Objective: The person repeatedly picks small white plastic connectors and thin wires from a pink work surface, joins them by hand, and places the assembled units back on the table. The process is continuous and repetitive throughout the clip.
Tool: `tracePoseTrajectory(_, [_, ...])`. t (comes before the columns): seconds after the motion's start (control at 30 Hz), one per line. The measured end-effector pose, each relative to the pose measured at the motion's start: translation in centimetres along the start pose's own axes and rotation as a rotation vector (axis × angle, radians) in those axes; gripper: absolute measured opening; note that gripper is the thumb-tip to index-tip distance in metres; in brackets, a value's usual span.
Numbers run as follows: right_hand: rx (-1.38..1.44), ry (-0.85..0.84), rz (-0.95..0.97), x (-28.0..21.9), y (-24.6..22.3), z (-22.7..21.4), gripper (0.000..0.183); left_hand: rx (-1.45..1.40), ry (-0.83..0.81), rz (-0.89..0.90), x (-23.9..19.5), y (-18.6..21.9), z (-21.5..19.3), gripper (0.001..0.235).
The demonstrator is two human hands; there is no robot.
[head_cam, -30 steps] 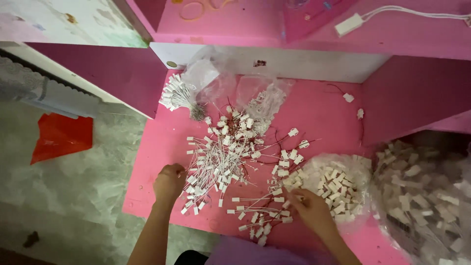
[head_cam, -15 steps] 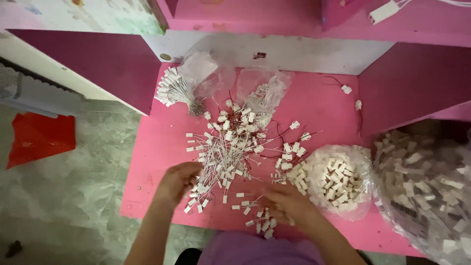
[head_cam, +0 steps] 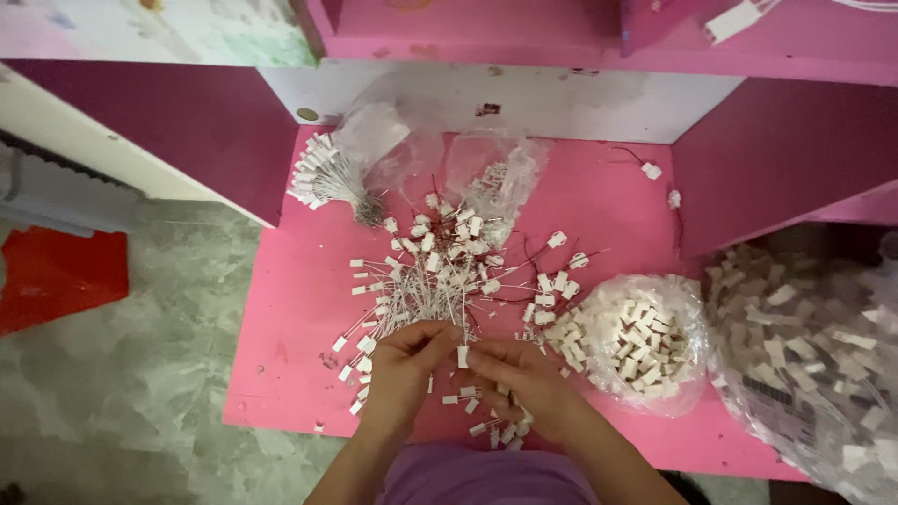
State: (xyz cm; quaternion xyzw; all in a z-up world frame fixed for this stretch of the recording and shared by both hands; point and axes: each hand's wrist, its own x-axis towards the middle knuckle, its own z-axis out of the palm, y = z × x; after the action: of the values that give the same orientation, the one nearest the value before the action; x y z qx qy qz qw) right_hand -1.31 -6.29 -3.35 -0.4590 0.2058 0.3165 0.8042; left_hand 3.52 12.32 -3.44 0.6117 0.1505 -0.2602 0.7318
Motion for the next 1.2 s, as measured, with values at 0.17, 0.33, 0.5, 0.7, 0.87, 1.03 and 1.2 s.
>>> tracePoseTrajectory(0.17, [-0.169, 0.201, -0.072, -0.7, -0.1, 0.4, 0.024, 0.045, -0.034, 0.003, -0.5, 1.2, 1.3, 0.018])
tracePoseTrajectory(0.33, [-0.427, 0.178, -0.436, 0.1, 3.6, -1.0, 0.025, 0.266, -0.081, 0.082, 0.9, 0.0, 0.9, 0.017])
tracePoseTrajectory(0.5, [-0.499, 0.215, -0.096, -2.4, 1.9, 2.3, 0.028, -0.346, 0.051, -0.139, 1.0, 3.2, 2.6, 0.015])
tracePoseTrajectory(0.7, [-0.504, 0.259, -0.549, -3.1, 0.7, -2.0, 0.026, -0.045, -0.13, 0.107, 0.5, 2.0, 2.6, 0.01])
tracePoseTrajectory(0.87, [-0.088, 0.539, -0.366, -5.6, -4.8, 1.6, 0.025, 0.065, -0.314, 0.182, -1.7, 3.4, 4.2, 0.001])
tracePoseTrajectory(1.03, [-0.047, 0.497, -0.412, -6.0, -4.4, 1.2, 0.023, 0.038, -0.435, 0.193, -2.3, 4.1, 3.7, 0.004])
tracePoseTrajectory(1.2, [0.052, 0.377, -0.413, -5.9, -4.0, 0.7, 0.019, 0.121, -0.479, 0.009, -2.9, 5.9, 3.4, 0.008])
